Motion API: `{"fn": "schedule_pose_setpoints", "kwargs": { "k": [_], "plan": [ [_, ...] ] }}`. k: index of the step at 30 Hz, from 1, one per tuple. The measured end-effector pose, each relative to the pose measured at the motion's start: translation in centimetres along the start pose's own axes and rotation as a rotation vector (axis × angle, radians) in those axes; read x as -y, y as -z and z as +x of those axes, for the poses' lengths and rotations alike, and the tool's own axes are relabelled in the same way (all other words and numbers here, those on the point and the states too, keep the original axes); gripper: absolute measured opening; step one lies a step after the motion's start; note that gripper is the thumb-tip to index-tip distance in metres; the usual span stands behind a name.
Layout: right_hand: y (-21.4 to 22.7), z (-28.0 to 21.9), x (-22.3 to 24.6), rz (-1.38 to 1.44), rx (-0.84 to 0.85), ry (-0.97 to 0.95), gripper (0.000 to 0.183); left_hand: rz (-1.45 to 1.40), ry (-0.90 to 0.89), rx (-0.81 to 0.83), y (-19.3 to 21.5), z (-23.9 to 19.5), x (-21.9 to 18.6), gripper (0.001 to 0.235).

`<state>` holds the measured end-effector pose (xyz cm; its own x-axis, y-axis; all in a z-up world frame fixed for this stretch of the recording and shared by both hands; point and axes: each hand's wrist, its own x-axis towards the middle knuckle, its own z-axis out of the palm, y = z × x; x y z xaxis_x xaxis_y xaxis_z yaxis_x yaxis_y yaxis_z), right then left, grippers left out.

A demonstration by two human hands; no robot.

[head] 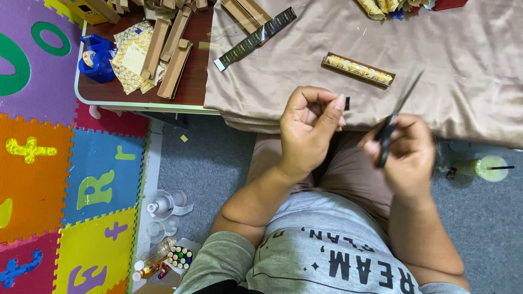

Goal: Assembling decorative items by inserting scrolls into cardboard tubes and sealing them with adhesive labels.

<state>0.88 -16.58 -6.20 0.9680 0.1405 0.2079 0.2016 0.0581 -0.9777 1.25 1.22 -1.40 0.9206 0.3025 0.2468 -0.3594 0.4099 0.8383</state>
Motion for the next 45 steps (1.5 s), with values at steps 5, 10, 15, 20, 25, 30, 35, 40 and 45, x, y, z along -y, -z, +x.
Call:
{"fn": "schedule_pose_setpoints", "kwargs": {
  "k": [5,10,15,20,25,30,35,40,45],
  "plan": [
    [6.8,5.0,-3.8,-0.247,-0.226,-0.128,0.046,-0.049,0.042,-0.048,2.6,3.3,3.8,0.016],
    [11.8,9.0,-5.9,-0.892,-0.269,-0.141,0.033,-0.101,0.137,-0.112,4.9,5.5,7.9,0.017],
    [13.4,11.7,-6.2,-1.062,-0.127,-0.377,0.032,-0.003,0.295,-0.106,5.2,5.7,8.4,0.021],
    [13.4,14.5,-3.4,-0.803,0.053,-0.683,0.044,-0.055,0.240,-0.073,5.0,5.4,9.7,0.022],
    [12.5,14.4,-0.2,-0.572,0.167,-0.801,0.059,0.001,0.259,-0.092,4.8,5.1,10.8,0.023],
    [12.8,10.8,-4.9,-1.184,-0.050,0.121,0.033,0.054,0.277,-0.132,4.9,5.0,11.8,0.021],
    [2.4,8.3,-6.7,-0.563,-0.010,0.334,0.035,0.121,0.199,-0.060,5.5,5.0,15.4,0.024],
    [-1.5,8.6,-8.0,-0.508,0.030,0.416,0.029,0.184,0.196,-0.007,6.2,4.8,15.1,0.028],
    [-1.0,8.9,-10.0,-0.434,-0.008,0.423,0.029,0.140,0.227,0.060,7.3,4.8,15.7,0.032]
  ]
}}
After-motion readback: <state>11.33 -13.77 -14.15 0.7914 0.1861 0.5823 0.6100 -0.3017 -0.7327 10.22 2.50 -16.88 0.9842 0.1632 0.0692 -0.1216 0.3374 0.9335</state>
